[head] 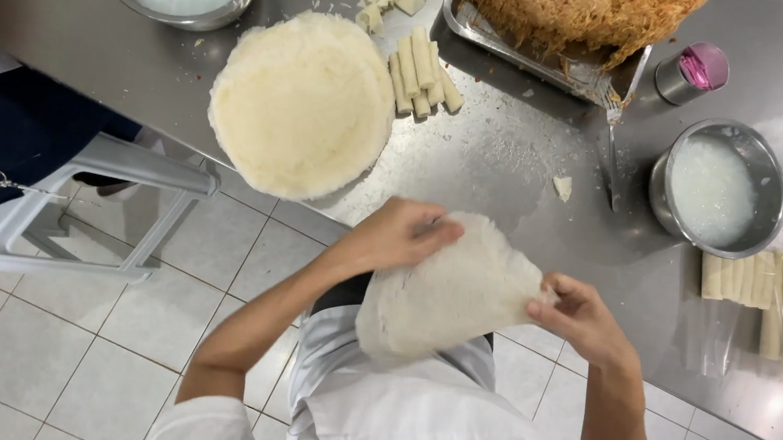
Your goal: Rolling thin dough wrappers with filling into cylindrical shapes on a production table
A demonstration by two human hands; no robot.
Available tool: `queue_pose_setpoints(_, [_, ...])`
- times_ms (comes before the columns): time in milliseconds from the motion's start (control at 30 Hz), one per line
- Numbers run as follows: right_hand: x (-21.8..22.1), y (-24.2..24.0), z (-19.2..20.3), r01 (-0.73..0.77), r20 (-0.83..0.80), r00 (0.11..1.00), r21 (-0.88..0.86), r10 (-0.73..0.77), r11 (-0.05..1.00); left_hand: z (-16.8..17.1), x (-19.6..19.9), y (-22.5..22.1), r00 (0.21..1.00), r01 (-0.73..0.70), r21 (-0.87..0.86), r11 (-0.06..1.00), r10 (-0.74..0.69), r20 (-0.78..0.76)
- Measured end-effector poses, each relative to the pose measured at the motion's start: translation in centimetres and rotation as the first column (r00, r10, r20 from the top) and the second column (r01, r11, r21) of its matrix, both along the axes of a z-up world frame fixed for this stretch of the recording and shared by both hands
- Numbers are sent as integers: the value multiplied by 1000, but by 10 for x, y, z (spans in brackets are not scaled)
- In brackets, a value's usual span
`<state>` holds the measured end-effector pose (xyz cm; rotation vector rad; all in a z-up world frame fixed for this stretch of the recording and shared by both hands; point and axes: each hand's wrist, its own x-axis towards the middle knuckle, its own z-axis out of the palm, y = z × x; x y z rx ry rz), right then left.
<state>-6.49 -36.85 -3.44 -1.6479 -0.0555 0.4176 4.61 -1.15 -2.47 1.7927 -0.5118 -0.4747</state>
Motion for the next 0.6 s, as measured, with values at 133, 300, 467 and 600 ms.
queue_pose_setpoints(133, [23, 30, -4, 36, -173, 984, -61, -46, 997, -53, 64, -41, 976, 76, 105, 992, -95, 195])
queue_pose_setpoints(300, [61, -14, -64, 68, -66, 990, -525, -120, 849, -107, 123, -89, 837, 55, 211, 976, -160, 523])
queue_pose_setpoints(467, [112, -24, -8, 276, 360, 933, -731, 9, 624, -70, 88, -76, 588, -252, 175, 952, 7, 809])
queue_pose_setpoints(600, [175, -44, -27, 628, 707, 705, -654, 48, 422, -108, 26, -76, 674, -131, 143, 981, -18, 739])
